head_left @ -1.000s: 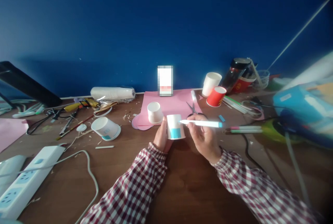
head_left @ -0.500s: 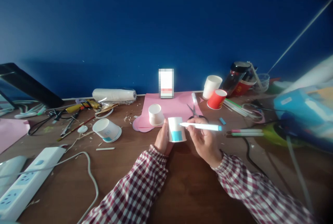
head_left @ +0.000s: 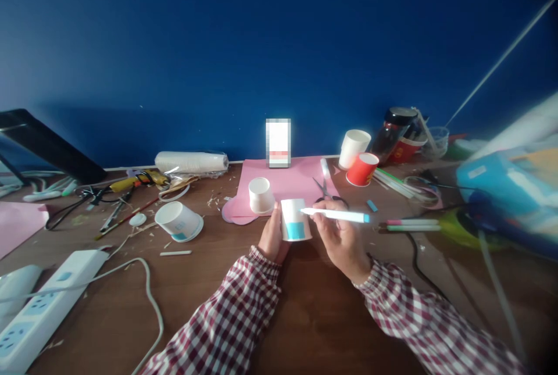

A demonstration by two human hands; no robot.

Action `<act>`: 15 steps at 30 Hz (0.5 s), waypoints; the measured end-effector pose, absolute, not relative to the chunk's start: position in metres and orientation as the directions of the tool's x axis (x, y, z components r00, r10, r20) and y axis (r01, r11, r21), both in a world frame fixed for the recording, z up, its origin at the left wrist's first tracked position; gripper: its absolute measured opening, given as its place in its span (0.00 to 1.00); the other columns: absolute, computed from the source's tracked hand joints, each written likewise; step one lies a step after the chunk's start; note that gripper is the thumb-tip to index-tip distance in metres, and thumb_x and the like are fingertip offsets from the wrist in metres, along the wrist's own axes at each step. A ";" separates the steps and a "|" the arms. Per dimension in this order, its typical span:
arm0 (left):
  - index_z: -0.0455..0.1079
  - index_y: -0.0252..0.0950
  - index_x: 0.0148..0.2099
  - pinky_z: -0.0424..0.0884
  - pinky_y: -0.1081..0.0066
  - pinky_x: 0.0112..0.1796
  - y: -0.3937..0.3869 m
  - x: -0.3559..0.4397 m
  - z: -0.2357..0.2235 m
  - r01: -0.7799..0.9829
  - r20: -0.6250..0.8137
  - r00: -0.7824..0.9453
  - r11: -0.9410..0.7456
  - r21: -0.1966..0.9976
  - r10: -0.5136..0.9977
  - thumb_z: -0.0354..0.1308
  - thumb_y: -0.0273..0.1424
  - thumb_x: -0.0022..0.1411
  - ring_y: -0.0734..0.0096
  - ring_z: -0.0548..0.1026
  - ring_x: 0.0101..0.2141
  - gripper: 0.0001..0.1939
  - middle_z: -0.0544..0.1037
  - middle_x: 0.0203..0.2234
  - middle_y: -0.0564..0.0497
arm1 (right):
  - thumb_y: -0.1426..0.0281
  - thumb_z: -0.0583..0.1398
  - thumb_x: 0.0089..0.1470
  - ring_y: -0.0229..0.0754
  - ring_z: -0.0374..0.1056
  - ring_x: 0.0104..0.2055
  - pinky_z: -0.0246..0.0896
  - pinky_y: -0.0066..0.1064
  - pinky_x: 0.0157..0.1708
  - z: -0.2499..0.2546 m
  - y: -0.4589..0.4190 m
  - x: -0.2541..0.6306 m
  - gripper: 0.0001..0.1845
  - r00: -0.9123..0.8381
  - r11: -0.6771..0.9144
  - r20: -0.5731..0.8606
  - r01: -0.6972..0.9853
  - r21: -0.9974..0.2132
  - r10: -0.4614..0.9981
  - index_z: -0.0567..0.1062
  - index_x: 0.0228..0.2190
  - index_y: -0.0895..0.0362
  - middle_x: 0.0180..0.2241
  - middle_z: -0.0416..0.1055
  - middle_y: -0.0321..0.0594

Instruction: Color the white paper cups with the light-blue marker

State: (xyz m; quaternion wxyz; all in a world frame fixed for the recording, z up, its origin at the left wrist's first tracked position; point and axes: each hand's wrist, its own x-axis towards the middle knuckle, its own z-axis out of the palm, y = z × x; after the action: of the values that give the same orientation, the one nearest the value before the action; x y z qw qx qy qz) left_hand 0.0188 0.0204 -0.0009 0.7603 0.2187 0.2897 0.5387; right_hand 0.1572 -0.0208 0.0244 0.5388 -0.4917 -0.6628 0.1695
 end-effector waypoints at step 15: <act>0.74 0.30 0.36 0.70 0.69 0.38 0.021 0.020 0.001 -0.698 -0.222 0.222 0.314 0.644 0.949 0.58 0.45 0.63 0.69 0.75 0.30 0.20 0.78 0.28 0.48 | 0.67 0.56 0.64 0.41 0.71 0.33 0.69 0.31 0.31 0.027 -0.020 0.157 0.06 0.055 0.474 0.573 0.499 -0.725 0.818 0.71 0.41 0.54 0.35 0.73 0.41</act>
State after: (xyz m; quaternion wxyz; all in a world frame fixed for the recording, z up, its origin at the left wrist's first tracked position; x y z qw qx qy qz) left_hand 0.0198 0.0212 0.0012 0.7530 0.2097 0.2998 0.5469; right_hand 0.1571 -0.0197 0.0267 0.5355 -0.4906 -0.6711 0.1485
